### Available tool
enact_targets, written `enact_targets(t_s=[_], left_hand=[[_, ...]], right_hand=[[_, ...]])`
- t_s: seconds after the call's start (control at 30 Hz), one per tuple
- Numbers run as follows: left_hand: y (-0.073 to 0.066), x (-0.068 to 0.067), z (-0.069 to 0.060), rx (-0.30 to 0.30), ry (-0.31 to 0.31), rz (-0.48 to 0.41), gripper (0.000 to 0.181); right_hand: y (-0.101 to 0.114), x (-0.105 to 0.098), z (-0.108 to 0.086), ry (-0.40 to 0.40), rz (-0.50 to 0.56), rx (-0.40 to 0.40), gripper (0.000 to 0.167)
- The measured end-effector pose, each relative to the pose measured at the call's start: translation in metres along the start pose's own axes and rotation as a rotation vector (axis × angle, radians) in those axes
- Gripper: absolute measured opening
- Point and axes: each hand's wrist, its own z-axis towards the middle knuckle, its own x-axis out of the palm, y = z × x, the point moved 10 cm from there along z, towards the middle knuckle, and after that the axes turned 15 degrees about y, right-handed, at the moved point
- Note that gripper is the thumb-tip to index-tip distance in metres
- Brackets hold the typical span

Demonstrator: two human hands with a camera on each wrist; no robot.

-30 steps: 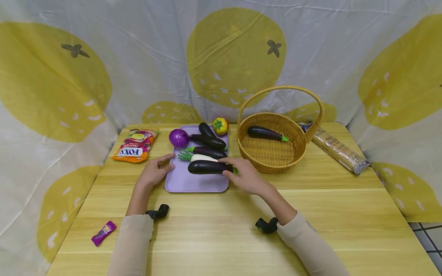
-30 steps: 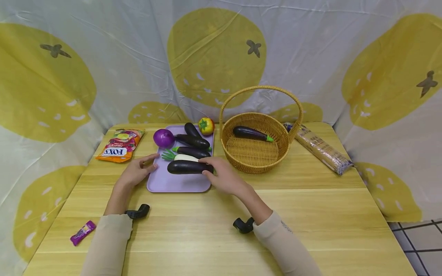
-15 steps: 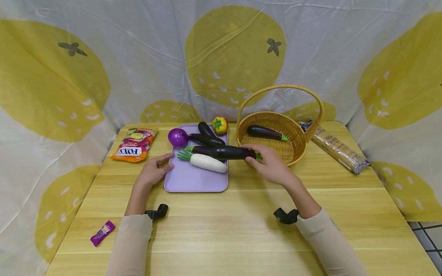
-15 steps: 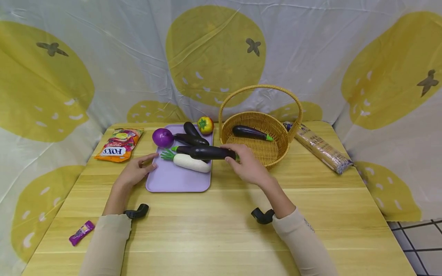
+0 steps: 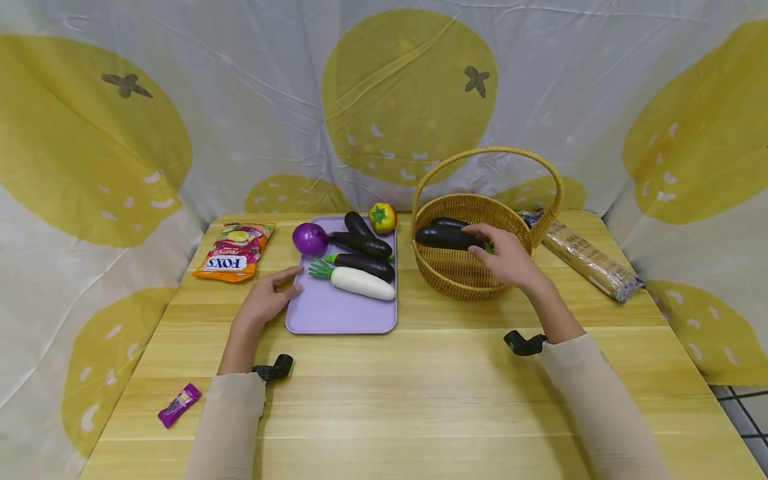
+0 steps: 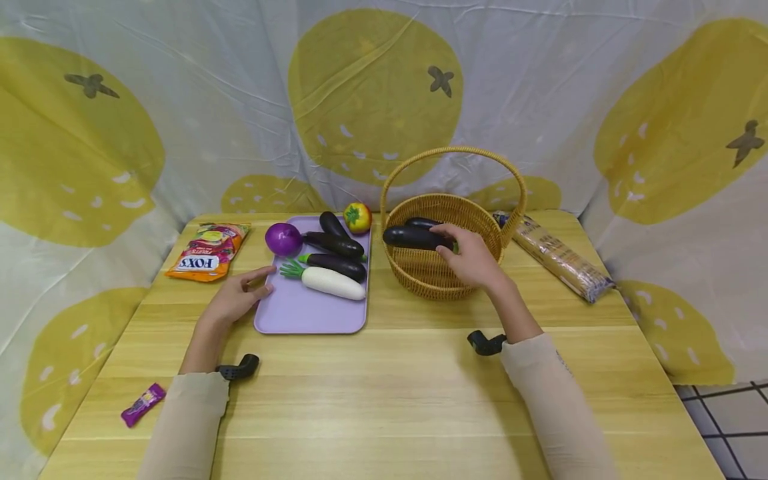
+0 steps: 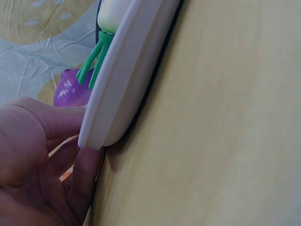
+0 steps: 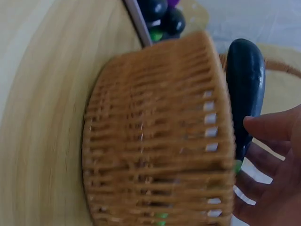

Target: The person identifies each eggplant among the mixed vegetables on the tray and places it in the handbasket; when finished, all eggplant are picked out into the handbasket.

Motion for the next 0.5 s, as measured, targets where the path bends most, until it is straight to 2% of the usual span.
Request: enact_targets(t_s=[0.27,0.5], left_hand=[[0.001,0.000,-0.001,-0.001,0.003,-0.010,0.051],[0.001,0.000,0.000,-0.002,0.009,-0.026,0.051]], right_hand=[[-0.042,-0.007,0.022,0.033,-0.047,0.067,0.041],[-0.063,-0.007,0.040,0.058,-0.087,0.132,0.042]])
